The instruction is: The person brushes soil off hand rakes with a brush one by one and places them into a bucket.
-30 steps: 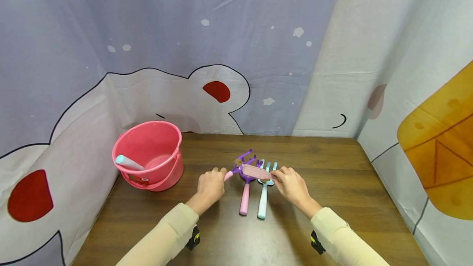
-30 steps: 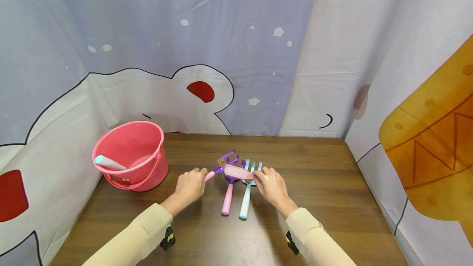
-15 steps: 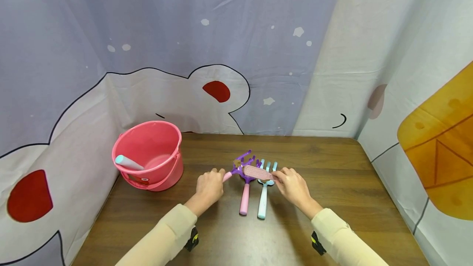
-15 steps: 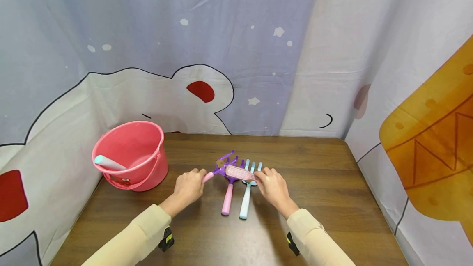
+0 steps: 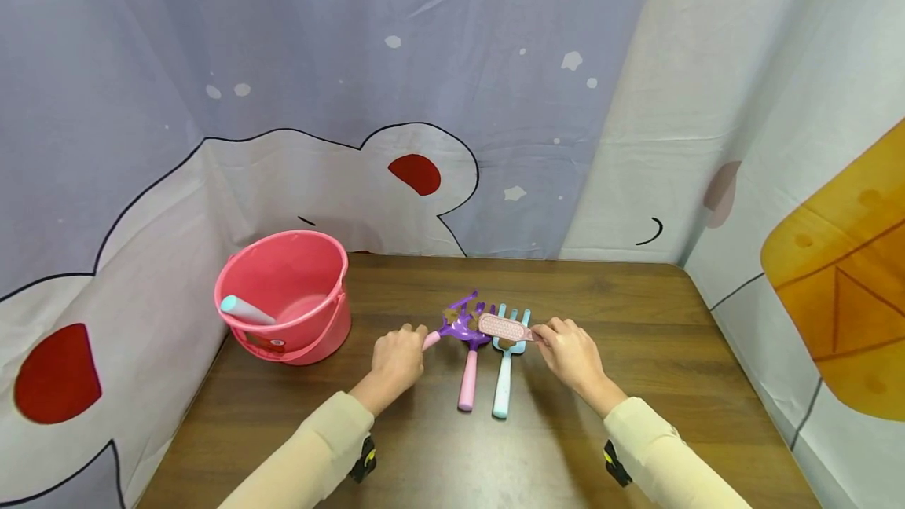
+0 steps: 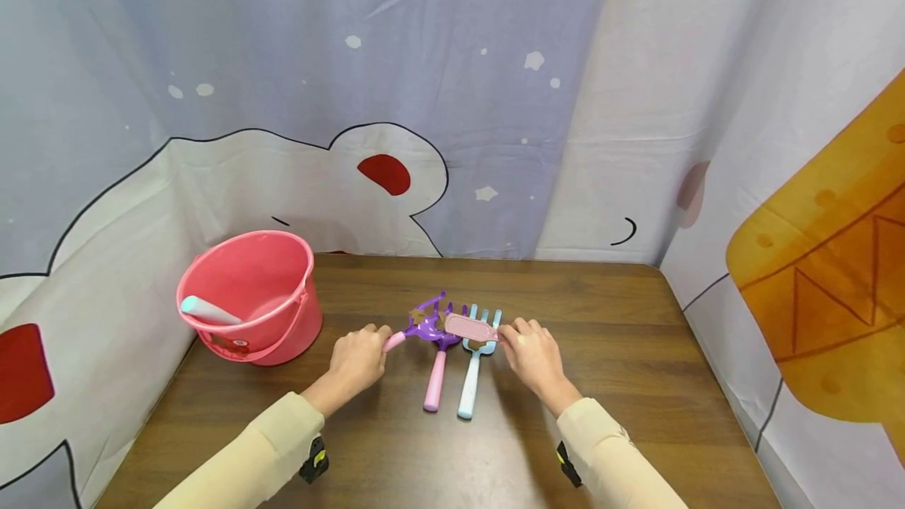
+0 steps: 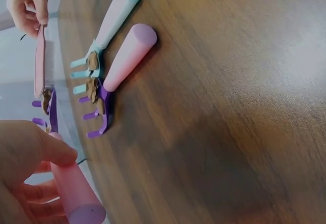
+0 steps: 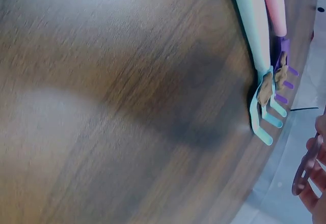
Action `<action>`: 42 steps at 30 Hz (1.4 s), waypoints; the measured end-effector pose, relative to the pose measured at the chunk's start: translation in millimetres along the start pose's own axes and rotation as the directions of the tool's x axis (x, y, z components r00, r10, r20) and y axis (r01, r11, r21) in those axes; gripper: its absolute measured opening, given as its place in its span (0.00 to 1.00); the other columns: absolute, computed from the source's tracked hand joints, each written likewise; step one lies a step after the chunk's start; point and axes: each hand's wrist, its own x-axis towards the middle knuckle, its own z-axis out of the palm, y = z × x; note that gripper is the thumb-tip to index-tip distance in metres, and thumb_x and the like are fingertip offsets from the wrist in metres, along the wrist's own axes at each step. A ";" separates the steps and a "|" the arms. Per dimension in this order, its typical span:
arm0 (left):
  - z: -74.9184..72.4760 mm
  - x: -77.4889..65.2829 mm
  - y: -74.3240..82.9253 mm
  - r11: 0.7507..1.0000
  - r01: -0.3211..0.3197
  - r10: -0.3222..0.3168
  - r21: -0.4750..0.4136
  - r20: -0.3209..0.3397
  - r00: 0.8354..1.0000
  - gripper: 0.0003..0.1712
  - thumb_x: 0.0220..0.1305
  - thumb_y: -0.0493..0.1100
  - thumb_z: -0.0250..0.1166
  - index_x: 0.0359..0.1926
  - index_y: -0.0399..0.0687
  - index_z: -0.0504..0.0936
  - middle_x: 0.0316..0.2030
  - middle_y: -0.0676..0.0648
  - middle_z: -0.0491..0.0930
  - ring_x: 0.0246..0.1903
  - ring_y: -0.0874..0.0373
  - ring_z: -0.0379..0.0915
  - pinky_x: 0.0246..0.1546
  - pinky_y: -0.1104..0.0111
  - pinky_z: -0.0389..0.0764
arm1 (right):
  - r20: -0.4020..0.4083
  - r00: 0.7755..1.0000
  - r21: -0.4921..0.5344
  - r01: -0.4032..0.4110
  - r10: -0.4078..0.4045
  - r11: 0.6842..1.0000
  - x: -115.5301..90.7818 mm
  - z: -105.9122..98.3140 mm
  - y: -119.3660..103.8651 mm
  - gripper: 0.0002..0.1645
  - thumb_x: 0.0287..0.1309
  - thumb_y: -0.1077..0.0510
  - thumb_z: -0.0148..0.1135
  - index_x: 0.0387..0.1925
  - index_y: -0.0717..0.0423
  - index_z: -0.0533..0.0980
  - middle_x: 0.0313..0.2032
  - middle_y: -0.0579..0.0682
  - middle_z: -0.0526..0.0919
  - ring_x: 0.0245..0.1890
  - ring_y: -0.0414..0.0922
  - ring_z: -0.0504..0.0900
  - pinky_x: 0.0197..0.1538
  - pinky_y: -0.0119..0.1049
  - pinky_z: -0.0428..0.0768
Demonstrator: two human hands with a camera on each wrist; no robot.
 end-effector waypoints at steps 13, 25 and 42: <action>-1.7 1.6 -1.5 1.000 0.010 -0.010 0.003 0.005 1.000 0.16 0.43 0.41 0.70 0.36 0.47 0.76 0.24 0.47 0.73 0.22 0.48 0.75 0.18 0.59 0.72 | -0.075 0.997 0.025 0.019 -0.017 1.000 0.6 -4.3 -0.3 0.14 0.41 0.61 0.70 0.36 0.51 0.81 0.29 0.46 0.79 0.28 0.47 0.76 0.27 0.40 0.74; -3.7 0.7 8.9 0.999 -0.029 0.028 -0.030 -0.028 0.999 0.13 0.43 0.38 0.68 0.34 0.48 0.75 0.23 0.47 0.74 0.21 0.48 0.75 0.16 0.60 0.72 | -0.121 0.985 0.060 0.133 -0.125 0.989 19.7 2.5 -32.2 0.12 0.45 0.58 0.68 0.36 0.49 0.80 0.28 0.44 0.77 0.27 0.44 0.75 0.26 0.36 0.73; -2.7 -1.6 3.1 0.999 -0.018 0.017 -0.032 -0.041 0.999 0.12 0.44 0.39 0.67 0.32 0.48 0.75 0.22 0.48 0.72 0.20 0.49 0.74 0.16 0.60 0.70 | -0.084 0.996 0.025 0.037 -0.035 0.999 12.5 3.2 -18.9 0.12 0.45 0.58 0.69 0.36 0.50 0.81 0.27 0.45 0.77 0.27 0.45 0.74 0.26 0.36 0.71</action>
